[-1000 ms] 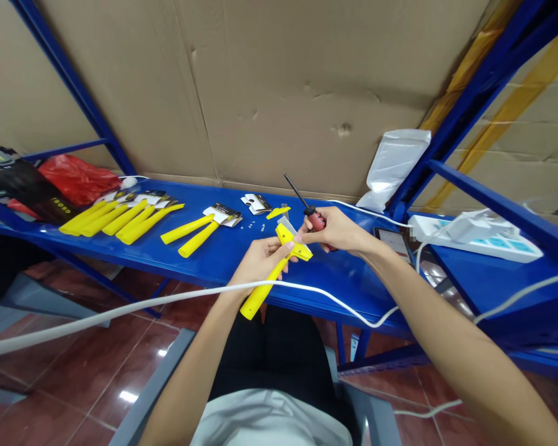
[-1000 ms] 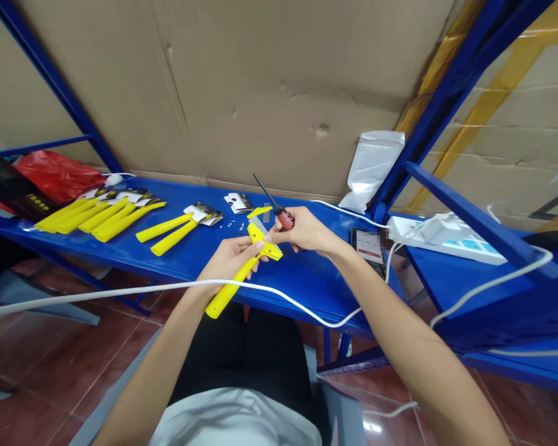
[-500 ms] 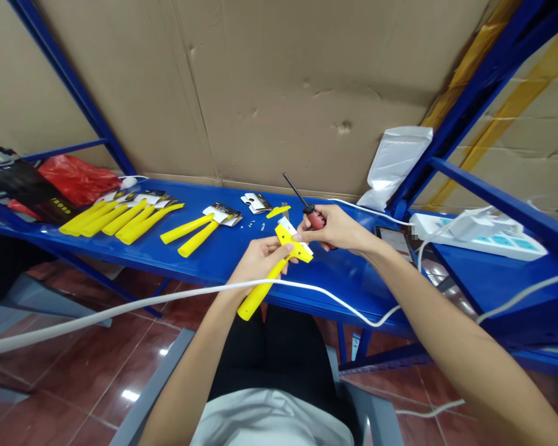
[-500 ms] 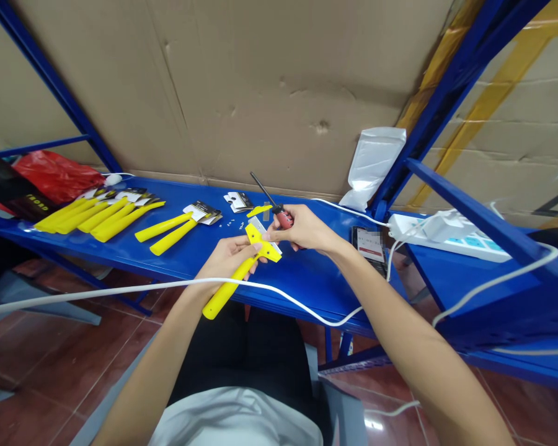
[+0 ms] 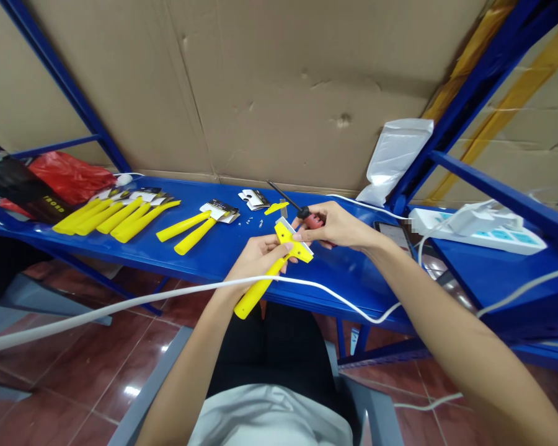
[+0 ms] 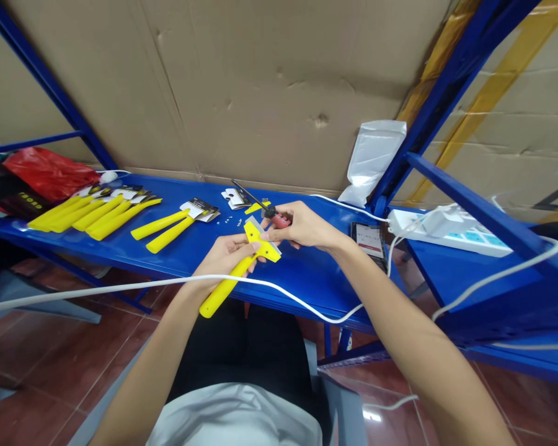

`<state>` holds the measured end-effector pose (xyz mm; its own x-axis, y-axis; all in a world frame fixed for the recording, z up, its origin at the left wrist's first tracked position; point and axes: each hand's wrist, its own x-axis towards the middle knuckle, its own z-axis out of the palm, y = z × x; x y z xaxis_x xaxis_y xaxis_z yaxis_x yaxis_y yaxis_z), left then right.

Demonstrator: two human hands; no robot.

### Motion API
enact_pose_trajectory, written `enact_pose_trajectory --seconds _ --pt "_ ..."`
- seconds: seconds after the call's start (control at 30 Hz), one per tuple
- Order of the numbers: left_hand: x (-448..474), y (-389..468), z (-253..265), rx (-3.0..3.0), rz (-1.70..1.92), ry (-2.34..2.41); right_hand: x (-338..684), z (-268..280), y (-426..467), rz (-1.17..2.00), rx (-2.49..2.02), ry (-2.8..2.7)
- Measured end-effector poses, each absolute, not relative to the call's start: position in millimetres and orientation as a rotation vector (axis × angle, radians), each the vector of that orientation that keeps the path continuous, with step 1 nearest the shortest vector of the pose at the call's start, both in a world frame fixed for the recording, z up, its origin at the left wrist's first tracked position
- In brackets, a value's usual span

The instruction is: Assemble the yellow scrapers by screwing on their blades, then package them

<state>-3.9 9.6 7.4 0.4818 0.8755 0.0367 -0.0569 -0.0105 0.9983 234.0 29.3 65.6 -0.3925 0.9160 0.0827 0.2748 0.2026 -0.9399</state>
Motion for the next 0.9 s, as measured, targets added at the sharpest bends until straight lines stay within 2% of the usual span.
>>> enact_pose_trajectory --seconds 0.9 --pt "-6.2 5.0 11.4 1.388 0.854 0.758 242.2 69.7 25.9 1.23 -1.087 -1.884"
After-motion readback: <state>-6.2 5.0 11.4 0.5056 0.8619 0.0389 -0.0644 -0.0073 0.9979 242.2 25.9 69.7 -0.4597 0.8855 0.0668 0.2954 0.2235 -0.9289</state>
